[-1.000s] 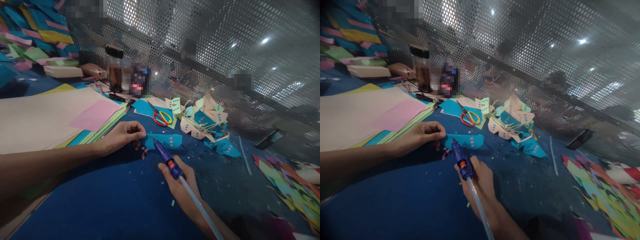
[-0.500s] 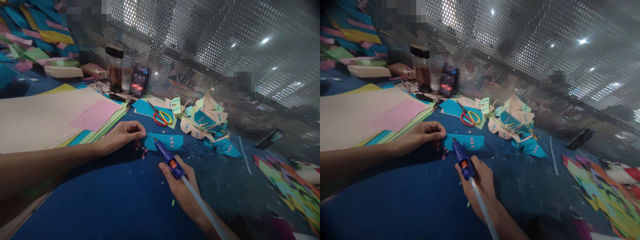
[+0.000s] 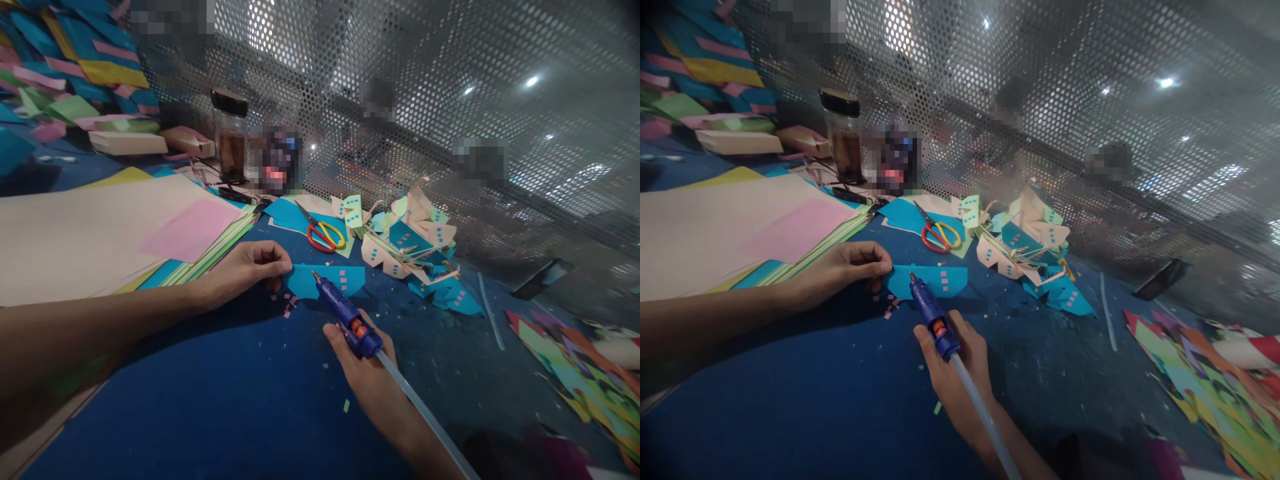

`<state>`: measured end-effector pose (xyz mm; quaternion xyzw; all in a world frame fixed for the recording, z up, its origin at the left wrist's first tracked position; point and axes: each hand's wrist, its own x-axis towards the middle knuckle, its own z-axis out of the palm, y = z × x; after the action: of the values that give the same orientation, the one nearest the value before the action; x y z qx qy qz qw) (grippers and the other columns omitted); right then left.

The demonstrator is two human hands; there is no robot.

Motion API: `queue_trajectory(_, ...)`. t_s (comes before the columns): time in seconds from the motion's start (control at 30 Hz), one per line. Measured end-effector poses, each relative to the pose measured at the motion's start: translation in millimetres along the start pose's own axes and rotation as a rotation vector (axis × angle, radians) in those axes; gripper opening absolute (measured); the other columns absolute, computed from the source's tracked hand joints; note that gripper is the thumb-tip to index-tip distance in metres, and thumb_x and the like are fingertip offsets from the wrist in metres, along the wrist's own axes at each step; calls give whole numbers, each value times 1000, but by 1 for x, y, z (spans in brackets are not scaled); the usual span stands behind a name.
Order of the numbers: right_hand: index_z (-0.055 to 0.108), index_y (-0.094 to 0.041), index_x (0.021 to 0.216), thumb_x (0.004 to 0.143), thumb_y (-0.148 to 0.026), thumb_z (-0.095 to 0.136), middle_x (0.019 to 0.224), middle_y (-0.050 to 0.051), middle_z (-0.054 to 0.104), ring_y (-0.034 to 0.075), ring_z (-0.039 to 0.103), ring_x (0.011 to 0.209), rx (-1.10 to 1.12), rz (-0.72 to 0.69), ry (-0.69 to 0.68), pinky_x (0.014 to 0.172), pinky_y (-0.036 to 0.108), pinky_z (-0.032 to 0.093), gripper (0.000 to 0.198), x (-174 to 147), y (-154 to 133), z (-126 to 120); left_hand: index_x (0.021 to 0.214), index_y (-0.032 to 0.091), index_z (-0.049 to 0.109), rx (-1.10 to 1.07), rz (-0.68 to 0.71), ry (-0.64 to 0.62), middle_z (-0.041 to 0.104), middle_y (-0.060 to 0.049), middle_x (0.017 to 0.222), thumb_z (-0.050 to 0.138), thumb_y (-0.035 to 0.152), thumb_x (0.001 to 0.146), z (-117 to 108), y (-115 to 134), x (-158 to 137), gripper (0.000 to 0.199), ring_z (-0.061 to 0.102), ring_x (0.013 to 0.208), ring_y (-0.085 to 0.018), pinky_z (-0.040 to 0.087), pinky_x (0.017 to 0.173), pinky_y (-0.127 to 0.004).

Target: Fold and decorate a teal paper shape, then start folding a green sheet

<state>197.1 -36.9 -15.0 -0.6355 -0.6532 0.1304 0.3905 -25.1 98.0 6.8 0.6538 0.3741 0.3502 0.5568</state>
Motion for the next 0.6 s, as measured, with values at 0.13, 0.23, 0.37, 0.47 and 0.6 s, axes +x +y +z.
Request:
queue_trajectory(0.13, 60, -24, 75, 92, -48, 63, 62, 1, 61, 18, 61, 56, 42, 21, -57, 53, 28, 50, 29, 1, -3, -2, 81, 18, 62, -1, -3, 11, 63, 2, 63, 71, 40, 84, 0, -2, 0, 24, 60, 57, -12, 48, 58, -24)
queue_trajectory(0.23, 60, -23, 75, 92, -47, 63, 64, 1, 63, 17, 63, 56, 56, 41, -75, 54, 27, 50, 29, 1, -7, -4, 82, 17, 62, -13, 1, 40, 64, 2, 63, 71, 39, 84, 0, -2, 2, 24, 60, 57, -12, 48, 58, -24)
queue_trajectory(0.37, 63, -24, 78, 91, -47, 64, 65, 0, 64, 17, 62, 55, 44, 65, -104, 51, 26, 50, 26, -1, -8, -3, 83, 17, 62, -4, 17, 91, 65, 1, 64, 71, 37, 85, -4, -3, 5, 22, 60, 60, -13, 48, 60, -25)
queue_trajectory(0.47, 63, -25, 77, 90, -48, 64, 63, -1, 63, 17, 61, 54, 48, 60, -120, 51, 26, 50, 26, -3, -7, -1, 83, 17, 62, -18, 34, 141, 66, 0, 65, 71, 36, 85, -6, -6, 8, 21, 59, 61, -12, 47, 61, -24)
queue_trajectory(0.6, 61, -25, 74, 90, -51, 62, 62, -1, 63, 17, 61, 55, 73, 41, -181, 55, 27, 49, 31, -1, -10, 1, 82, 17, 63, -62, 31, 175, 65, 0, 65, 70, 35, 85, -7, -11, 10, 20, 59, 61, -12, 46, 60, -24)
